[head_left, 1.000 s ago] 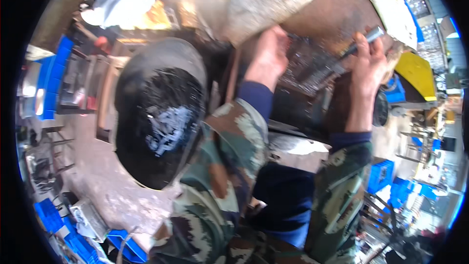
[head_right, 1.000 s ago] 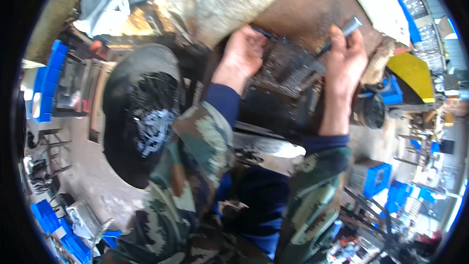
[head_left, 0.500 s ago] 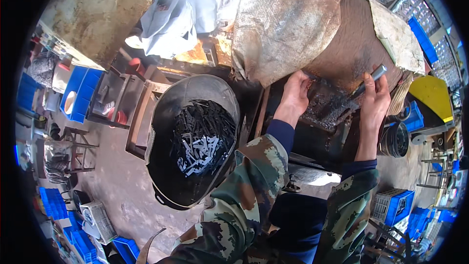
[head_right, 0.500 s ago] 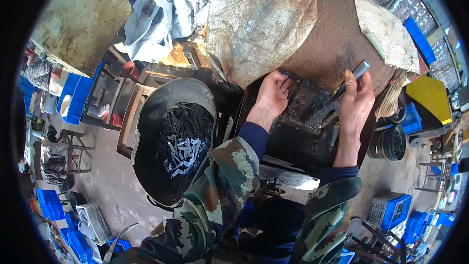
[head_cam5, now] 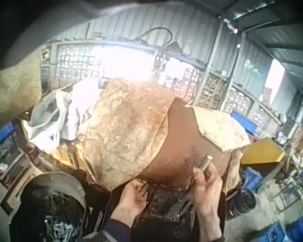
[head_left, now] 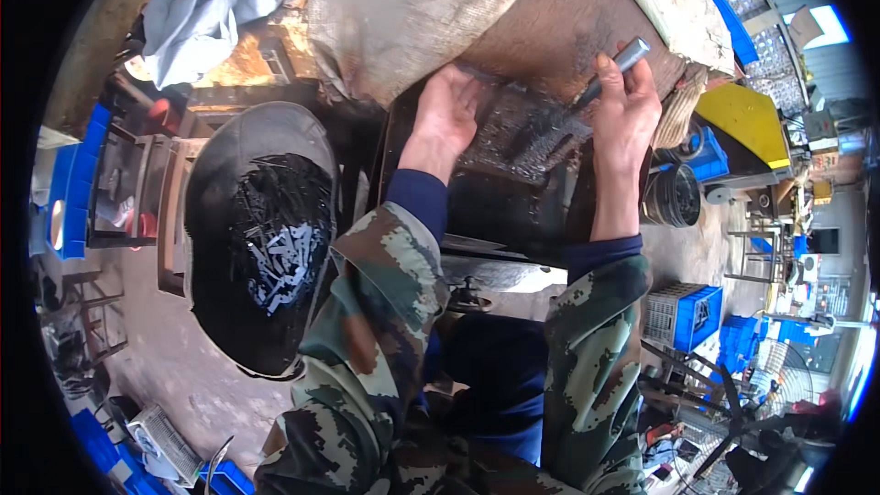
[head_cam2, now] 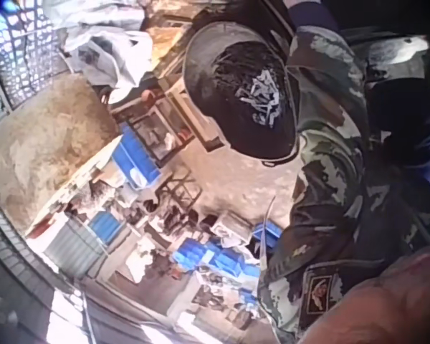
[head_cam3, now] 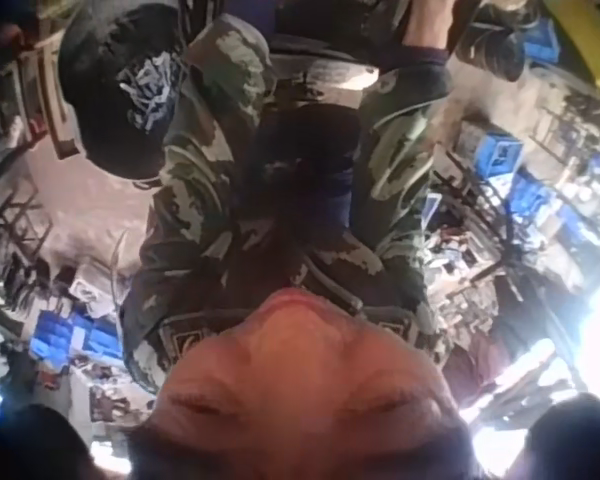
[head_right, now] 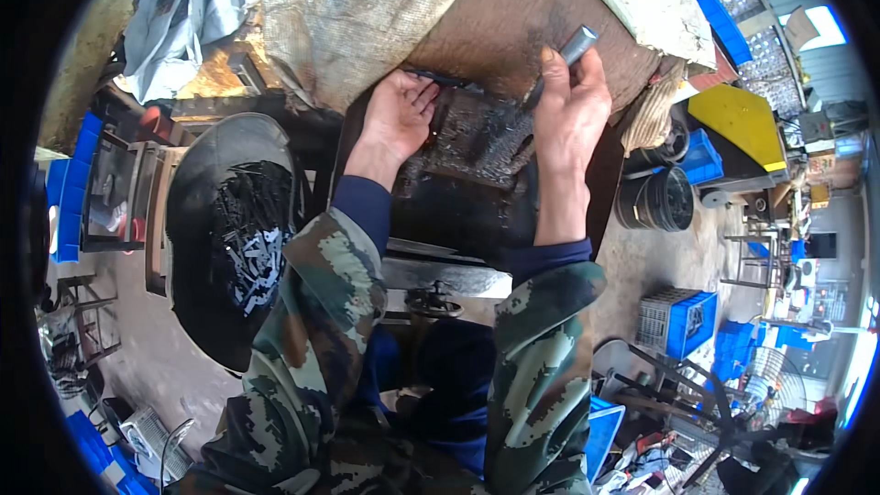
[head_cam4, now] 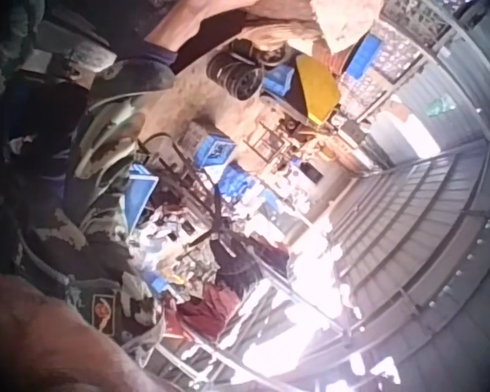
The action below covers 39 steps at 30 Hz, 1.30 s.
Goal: Heating and manipulating metal rods using a forge and tongs in a workshop setting.
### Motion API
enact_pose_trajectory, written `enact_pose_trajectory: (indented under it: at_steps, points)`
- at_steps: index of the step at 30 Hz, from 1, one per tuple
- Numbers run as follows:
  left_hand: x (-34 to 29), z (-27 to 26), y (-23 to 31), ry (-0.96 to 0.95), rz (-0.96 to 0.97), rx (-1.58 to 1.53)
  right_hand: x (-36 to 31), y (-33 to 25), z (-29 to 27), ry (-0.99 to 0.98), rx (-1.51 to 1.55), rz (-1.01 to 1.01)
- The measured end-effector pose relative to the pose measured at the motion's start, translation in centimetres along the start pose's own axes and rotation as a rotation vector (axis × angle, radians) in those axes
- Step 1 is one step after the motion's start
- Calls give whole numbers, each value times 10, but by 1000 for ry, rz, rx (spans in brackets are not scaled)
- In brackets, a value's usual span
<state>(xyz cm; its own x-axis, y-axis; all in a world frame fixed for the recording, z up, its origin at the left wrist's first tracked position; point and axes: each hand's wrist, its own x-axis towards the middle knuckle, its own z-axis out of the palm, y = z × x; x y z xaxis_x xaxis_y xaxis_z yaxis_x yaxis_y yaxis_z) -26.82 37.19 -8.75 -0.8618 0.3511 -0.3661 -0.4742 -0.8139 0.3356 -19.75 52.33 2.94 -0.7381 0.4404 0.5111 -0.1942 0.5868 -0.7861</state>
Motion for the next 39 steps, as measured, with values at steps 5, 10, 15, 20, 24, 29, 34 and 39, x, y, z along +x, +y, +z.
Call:
enact_pose_trajectory:
  at_steps: [5, 10, 15, 20, 24, 29, 34, 39]
  points:
    - [1, -15, 7, 31, 21, -14, -7, -7, 13, -28, 38, 7]
    - [-3, -2, 3, 46, 16, -2, -3, -5, 5, -33, 8, 43]
    - [-5, -6, 6, 66, 38, 2, -5, -7, 10, -45, 15, 83]
    - [-6, -6, 5, 67, 22, 1, -7, -10, 10, -35, 45, 96]
    - [-6, -5, 4, 65, 29, 5, -7, -14, 9, -38, 31, 119]
    - [-4, -4, 4, 71, 29, 1, -3, -3, 7, -38, 2, 47]
    - [1, -9, 3, 75, 25, -16, -5, -11, 9, -41, 4, 80]
    - [4, -17, 6, 58, 21, 0, -5, 8, 12, -29, -16, 50]
